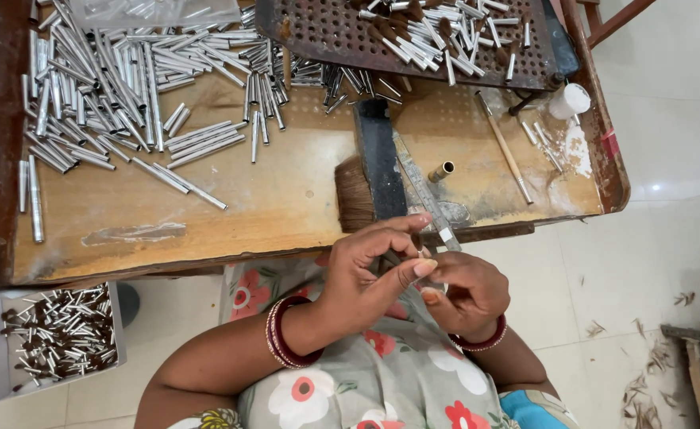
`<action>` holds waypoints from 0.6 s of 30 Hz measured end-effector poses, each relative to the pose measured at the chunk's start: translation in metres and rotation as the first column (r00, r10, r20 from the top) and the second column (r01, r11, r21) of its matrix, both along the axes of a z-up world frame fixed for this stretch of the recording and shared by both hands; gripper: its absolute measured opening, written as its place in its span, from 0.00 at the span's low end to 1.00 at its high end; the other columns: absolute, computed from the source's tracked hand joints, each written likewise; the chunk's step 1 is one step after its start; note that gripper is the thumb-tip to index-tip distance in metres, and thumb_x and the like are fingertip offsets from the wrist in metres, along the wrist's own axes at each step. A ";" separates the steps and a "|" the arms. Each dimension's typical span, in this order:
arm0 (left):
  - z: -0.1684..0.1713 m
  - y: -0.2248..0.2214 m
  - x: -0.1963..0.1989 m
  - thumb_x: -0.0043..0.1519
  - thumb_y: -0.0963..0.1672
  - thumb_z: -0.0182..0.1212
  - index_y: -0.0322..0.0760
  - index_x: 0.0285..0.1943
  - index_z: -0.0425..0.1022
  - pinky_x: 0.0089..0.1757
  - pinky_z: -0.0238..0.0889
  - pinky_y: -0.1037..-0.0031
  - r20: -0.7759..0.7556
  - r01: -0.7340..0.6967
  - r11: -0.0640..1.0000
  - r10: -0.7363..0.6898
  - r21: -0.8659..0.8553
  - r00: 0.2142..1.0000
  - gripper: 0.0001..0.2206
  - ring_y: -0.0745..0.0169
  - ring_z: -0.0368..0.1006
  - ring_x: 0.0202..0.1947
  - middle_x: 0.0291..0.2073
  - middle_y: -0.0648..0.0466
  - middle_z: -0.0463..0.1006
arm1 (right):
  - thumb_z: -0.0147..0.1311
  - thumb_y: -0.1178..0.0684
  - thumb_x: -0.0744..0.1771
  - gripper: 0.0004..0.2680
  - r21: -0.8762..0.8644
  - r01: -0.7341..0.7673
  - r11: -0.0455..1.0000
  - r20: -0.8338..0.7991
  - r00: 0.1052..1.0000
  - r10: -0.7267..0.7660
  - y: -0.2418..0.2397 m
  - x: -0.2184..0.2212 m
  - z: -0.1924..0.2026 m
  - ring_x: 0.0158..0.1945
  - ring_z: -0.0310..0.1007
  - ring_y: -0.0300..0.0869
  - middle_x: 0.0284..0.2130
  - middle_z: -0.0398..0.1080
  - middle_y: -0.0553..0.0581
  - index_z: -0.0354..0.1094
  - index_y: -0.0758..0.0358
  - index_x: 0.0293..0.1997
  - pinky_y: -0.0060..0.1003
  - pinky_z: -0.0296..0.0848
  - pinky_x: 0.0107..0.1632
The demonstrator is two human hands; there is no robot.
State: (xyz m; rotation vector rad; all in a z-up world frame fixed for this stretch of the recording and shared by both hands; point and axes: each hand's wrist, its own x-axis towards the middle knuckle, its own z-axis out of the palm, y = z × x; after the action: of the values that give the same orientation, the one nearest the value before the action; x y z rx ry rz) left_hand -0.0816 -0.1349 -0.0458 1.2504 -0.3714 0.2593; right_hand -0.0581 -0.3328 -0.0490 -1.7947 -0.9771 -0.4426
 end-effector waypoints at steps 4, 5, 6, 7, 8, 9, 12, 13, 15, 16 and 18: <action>0.003 -0.006 0.003 0.65 0.42 0.68 0.30 0.42 0.78 0.58 0.70 0.65 -0.022 0.091 0.996 -0.091 -0.016 0.996 0.07 0.50 0.75 0.65 0.53 0.41 0.82 | 0.65 0.59 0.67 0.11 0.172 0.102 0.980 -0.158 0.985 -0.075 -0.004 -0.006 -0.020 0.41 0.78 0.40 0.41 0.77 0.65 0.65 0.69 0.47 0.31 0.77 0.43; 0.009 -0.005 0.004 0.62 0.43 0.70 0.31 0.46 0.78 0.48 0.73 0.67 -0.134 0.099 0.994 -0.092 0.045 0.987 0.10 0.51 0.79 0.55 0.56 0.42 0.81 | 0.63 0.60 0.67 0.09 0.172 0.126 0.977 -0.125 0.987 -0.105 -0.007 -0.005 -0.020 0.40 0.78 0.39 0.40 0.77 0.64 0.65 0.69 0.47 0.31 0.77 0.43; 0.014 -0.004 0.003 0.58 0.44 0.71 0.33 0.50 0.78 0.38 0.76 0.69 -0.253 0.119 0.988 -0.090 0.101 0.963 0.14 0.51 0.83 0.46 0.59 0.43 0.80 | 0.61 0.61 0.68 0.08 0.169 0.156 0.973 -0.102 0.985 -0.140 -0.010 -0.007 -0.021 0.40 0.78 0.38 0.39 0.77 0.64 0.65 0.69 0.47 0.31 0.76 0.42; 0.006 -0.003 0.005 0.58 0.44 0.71 0.33 0.50 0.78 0.38 0.76 0.69 -0.265 0.135 0.986 -0.105 0.096 0.958 0.14 0.51 0.83 0.46 0.59 0.43 0.80 | 0.61 0.61 0.68 0.08 0.163 0.173 0.971 -0.114 0.981 -0.155 -0.019 -0.005 -0.023 0.40 0.78 0.38 0.39 0.77 0.64 0.65 0.69 0.47 0.31 0.76 0.42; -0.002 -0.002 0.006 0.57 0.45 0.73 0.32 0.49 0.79 0.44 0.76 0.67 -0.051 0.050 0.960 -0.037 0.277 0.998 0.16 0.49 0.81 0.51 0.59 0.42 0.78 | 0.61 0.63 0.67 0.07 0.075 0.314 0.946 -0.059 0.949 -0.310 -0.027 -0.005 -0.026 0.36 0.76 0.38 0.37 0.76 0.64 0.68 0.70 0.46 0.29 0.72 0.36; -0.011 -0.001 0.007 0.57 0.47 0.75 0.31 0.49 0.79 0.50 0.75 0.64 0.176 -0.067 0.902 -0.010 0.426 0.984 0.17 0.46 0.79 0.55 0.59 0.42 0.76 | 0.61 0.64 0.66 0.06 -0.007 0.450 0.893 0.009 0.893 -0.450 -0.035 -0.005 -0.028 0.31 0.74 0.38 0.34 0.76 0.65 0.70 0.71 0.45 0.27 0.67 0.31; -0.005 0.002 0.016 0.53 0.48 0.75 0.31 0.37 0.77 0.36 0.71 0.61 0.008 0.128 0.650 -0.203 0.749 0.979 0.16 0.46 0.80 0.40 0.72 0.41 0.63 | 0.58 0.67 0.66 0.06 -0.127 0.477 0.869 0.182 0.873 -0.453 -0.042 -0.007 -0.030 0.32 0.75 0.43 0.31 0.74 0.61 0.72 0.70 0.47 0.32 0.69 0.33; -0.012 -0.001 0.017 0.53 0.48 0.75 0.31 0.37 0.77 0.36 0.71 0.61 0.000 0.141 0.652 -0.211 0.745 0.977 0.16 0.46 0.80 0.40 0.72 0.41 0.63 | 0.58 0.67 0.66 0.06 -0.135 0.484 0.865 0.176 0.871 -0.459 -0.042 -0.010 -0.031 0.32 0.75 0.43 0.31 0.74 0.61 0.72 0.70 0.47 0.32 0.69 0.33; -0.023 -0.007 0.022 0.50 0.46 0.73 0.32 0.40 0.77 0.39 0.71 0.60 0.059 0.055 0.567 -0.180 0.822 0.982 0.15 0.47 0.79 0.38 0.76 0.42 0.53 | 0.55 0.68 0.65 0.07 -0.150 0.475 0.867 0.217 0.871 -0.440 -0.041 -0.012 -0.034 0.30 0.74 0.43 0.29 0.73 0.59 0.73 0.70 0.45 0.34 0.72 0.33; -0.026 -0.008 0.023 0.50 0.46 0.73 0.32 0.40 0.77 0.39 0.71 0.60 0.053 0.059 0.568 -0.179 0.821 0.982 0.15 0.47 0.79 0.38 0.76 0.42 0.53 | 0.55 0.68 0.65 0.07 -0.154 0.474 0.867 0.212 0.873 -0.440 -0.042 -0.012 -0.034 0.30 0.74 0.43 0.29 0.73 0.59 0.73 0.70 0.45 0.34 0.72 0.33; -0.030 -0.011 0.024 0.51 0.45 0.73 0.31 0.42 0.77 0.38 0.71 0.61 0.102 0.003 0.513 -0.176 0.858 0.979 0.16 0.49 0.79 0.36 0.76 0.43 0.51 | 0.56 0.68 0.64 0.07 -0.180 0.485 0.856 0.257 0.863 -0.435 -0.043 -0.011 -0.033 0.30 0.74 0.45 0.29 0.73 0.60 0.73 0.70 0.44 0.35 0.71 0.32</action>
State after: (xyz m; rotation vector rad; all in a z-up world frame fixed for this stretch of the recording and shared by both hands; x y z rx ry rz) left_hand -0.0574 -0.1456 -0.0754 2.2106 -0.7826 0.0760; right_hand -0.0695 -0.3760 -0.0820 -2.2491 -0.7493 -0.8590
